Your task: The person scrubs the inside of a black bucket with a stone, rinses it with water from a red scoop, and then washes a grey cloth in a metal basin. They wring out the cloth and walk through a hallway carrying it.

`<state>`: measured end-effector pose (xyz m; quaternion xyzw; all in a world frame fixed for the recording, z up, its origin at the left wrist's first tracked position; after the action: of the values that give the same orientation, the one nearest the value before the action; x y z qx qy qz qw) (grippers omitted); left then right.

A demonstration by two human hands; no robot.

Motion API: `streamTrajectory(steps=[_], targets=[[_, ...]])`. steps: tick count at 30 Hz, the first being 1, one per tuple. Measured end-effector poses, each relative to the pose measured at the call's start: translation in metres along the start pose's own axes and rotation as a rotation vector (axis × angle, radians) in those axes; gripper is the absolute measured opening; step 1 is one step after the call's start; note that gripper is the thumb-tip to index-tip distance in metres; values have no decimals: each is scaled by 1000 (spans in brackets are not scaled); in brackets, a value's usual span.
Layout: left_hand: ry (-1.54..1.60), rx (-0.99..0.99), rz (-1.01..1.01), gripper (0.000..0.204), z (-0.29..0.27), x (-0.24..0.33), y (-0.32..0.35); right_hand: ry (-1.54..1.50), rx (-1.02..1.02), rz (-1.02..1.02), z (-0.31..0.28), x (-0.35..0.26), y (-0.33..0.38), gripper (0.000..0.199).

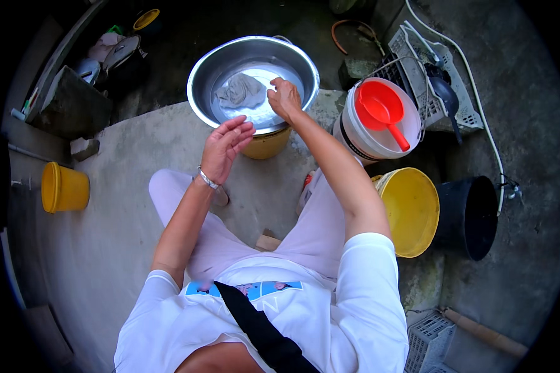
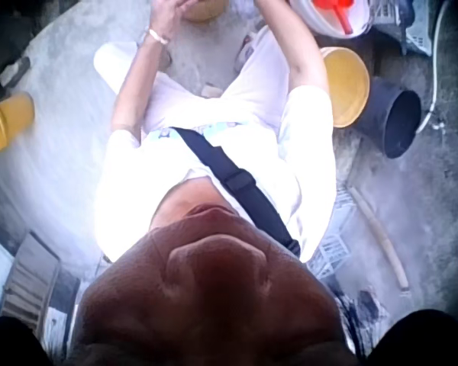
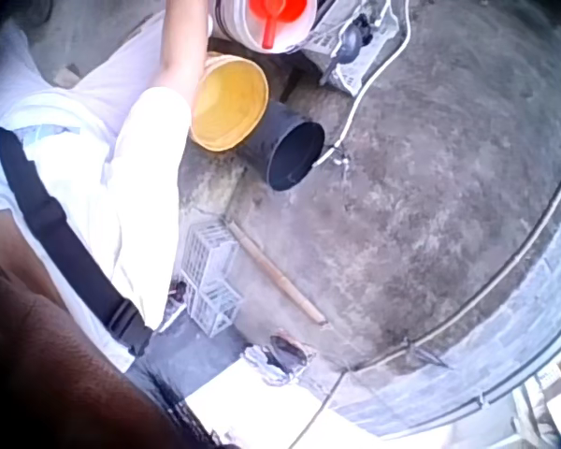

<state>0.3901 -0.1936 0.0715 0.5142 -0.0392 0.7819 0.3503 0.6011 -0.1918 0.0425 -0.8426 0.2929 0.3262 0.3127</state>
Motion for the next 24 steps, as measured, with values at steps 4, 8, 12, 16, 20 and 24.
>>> streamTrajectory(steps=[4, 8, 12, 16, 20, 24], targets=[[127, 82, 114, 32, -8, 23, -30, 226, -34, 174, 37, 26, -28, 36], [160, 159, 110, 35, -15, 30, -51, 378, -161, 351, 69, 33, -42, 43], [169, 174, 46, 41, -18, 21, -70, 331, -349, 92, 116, 32, -39, 40], [167, 220, -61, 49, -27, 12, -89, 0, -188, 80, 121, 37, -53, 29], [206, 292, -229, 57, -34, -4, -111, -512, 25, 276, 92, 16, -68, 23], [84, 307, -245, 71, -27, -14, -125, -463, 305, -53, 72, -32, -78, 21]])
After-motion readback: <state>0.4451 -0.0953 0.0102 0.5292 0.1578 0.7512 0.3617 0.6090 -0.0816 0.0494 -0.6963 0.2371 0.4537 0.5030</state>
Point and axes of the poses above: each hand's wrist, its own y-axis away from the middle knuckle, its own z-axis out of the palm, x = y × z, the point moved 4 cm from there along -y, towards the middle knuckle, and after that the axes turned 14 degrees about x, right-handed, at the moved point
